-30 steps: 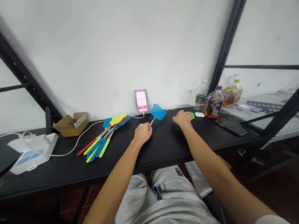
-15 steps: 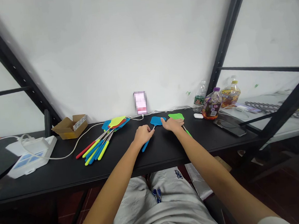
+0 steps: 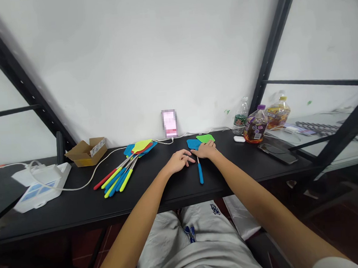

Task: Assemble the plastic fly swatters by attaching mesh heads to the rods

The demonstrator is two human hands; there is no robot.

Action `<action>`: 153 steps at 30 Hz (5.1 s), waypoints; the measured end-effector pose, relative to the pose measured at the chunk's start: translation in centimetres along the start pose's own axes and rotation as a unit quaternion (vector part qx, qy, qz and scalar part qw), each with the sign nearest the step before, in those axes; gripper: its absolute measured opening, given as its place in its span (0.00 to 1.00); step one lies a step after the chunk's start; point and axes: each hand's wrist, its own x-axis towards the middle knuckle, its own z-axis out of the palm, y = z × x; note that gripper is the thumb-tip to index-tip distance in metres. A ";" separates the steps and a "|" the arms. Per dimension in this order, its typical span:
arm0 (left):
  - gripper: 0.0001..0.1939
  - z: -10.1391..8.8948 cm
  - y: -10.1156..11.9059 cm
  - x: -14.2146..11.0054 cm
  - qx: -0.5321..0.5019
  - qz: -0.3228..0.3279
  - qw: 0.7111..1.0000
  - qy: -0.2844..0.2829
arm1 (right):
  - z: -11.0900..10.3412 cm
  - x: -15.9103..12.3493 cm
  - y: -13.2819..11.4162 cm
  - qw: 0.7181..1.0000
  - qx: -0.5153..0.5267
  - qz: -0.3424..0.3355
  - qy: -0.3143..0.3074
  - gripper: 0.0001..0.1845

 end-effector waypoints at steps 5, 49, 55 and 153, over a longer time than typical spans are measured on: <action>0.09 -0.1 0.0 -0.2 0.026 0.010 1.000 -0.003 | -0.5 0.7 1.9 0.999 -0.012 -0.038 0.015 0.46; 0.23 -17.0 -4.8 -6.4 0.512 -0.373 0.714 0.299 | -1.7 1.2 6.5 0.934 -0.126 -0.182 0.281 0.29; 0.18 -16.4 -4.8 -6.4 0.539 -0.355 0.709 0.284 | 1.5 1.4 1.3 0.895 -0.007 -0.188 0.404 0.28; 0.12 -2.3 -0.7 -0.8 0.406 0.126 0.882 0.202 | 0.8 -2.1 -4.4 0.897 0.172 -0.338 0.228 0.31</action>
